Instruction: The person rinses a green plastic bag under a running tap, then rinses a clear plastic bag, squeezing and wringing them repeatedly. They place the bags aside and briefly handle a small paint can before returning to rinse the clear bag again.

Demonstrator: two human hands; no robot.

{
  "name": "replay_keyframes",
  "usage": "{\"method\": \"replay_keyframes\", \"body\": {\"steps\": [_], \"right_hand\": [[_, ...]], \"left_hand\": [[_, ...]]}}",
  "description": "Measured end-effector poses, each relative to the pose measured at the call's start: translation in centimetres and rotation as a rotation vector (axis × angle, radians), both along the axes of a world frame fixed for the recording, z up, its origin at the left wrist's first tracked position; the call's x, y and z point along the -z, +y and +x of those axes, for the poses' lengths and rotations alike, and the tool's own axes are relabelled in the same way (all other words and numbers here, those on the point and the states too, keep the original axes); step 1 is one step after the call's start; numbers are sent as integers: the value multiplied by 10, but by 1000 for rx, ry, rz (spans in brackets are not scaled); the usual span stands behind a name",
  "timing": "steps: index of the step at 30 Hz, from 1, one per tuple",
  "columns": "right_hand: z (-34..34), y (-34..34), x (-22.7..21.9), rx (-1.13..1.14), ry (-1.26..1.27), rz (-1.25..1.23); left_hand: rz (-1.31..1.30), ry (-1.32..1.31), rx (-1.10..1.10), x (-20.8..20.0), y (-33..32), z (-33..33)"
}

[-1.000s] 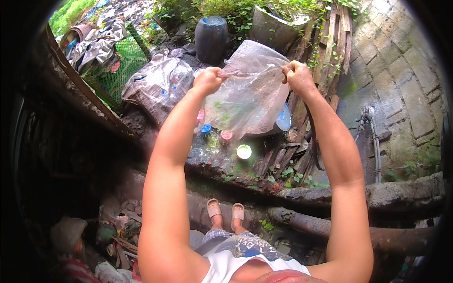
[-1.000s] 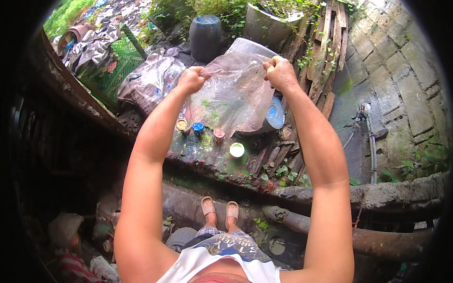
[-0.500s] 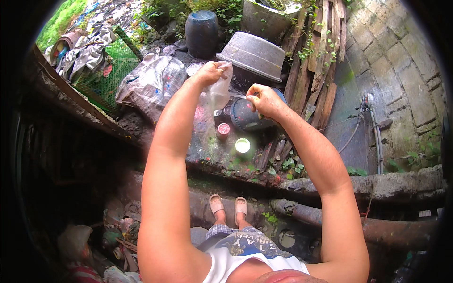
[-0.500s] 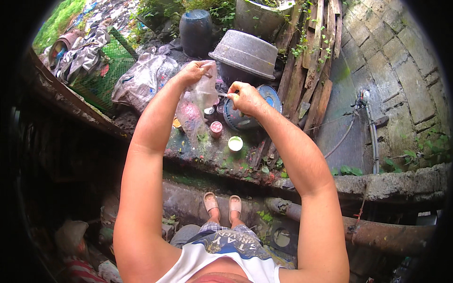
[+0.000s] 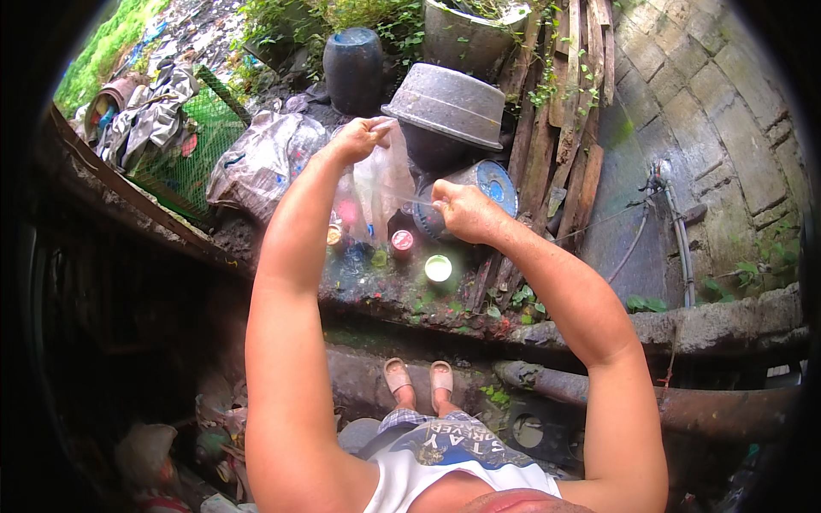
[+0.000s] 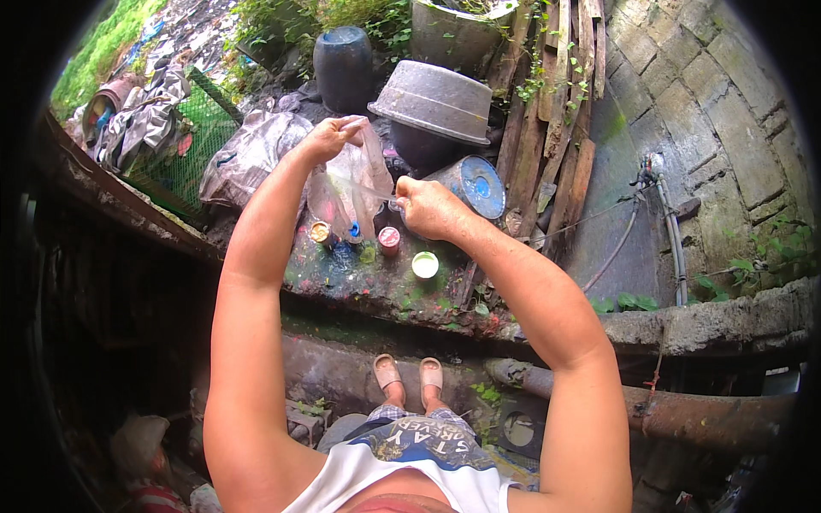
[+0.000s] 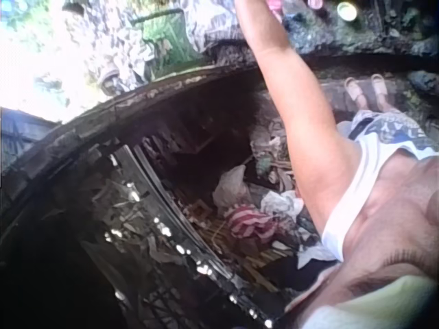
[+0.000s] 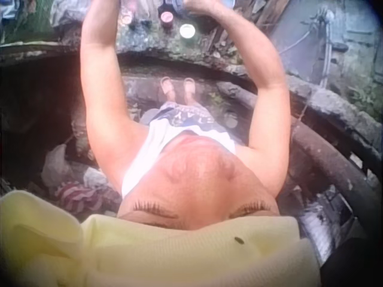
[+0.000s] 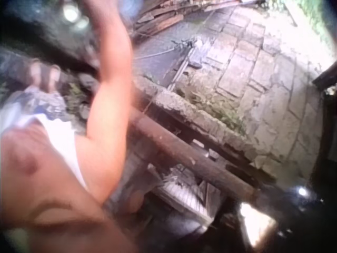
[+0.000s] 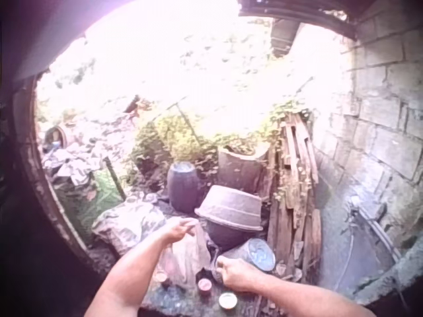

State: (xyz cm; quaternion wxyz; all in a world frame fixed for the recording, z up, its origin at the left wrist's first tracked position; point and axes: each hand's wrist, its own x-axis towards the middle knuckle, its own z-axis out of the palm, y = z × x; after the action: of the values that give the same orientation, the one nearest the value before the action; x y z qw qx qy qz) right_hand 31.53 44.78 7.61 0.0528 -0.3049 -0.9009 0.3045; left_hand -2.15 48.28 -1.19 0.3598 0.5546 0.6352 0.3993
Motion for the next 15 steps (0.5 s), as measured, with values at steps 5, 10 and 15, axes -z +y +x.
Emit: {"method": "replay_keyframes", "body": {"steps": [5, 10, 15], "right_hand": [[-3, 10, -3, 115, 121, 16], [-3, -6, 12, 89, 3, 59], [-2, -12, 13, 119, 17, 57]], "left_hand": [[-2, 2, -14, -4, 1, 3], [39, -28, -93, -7, -4, 6], [-8, -14, -95, -10, -5, 2]]}}
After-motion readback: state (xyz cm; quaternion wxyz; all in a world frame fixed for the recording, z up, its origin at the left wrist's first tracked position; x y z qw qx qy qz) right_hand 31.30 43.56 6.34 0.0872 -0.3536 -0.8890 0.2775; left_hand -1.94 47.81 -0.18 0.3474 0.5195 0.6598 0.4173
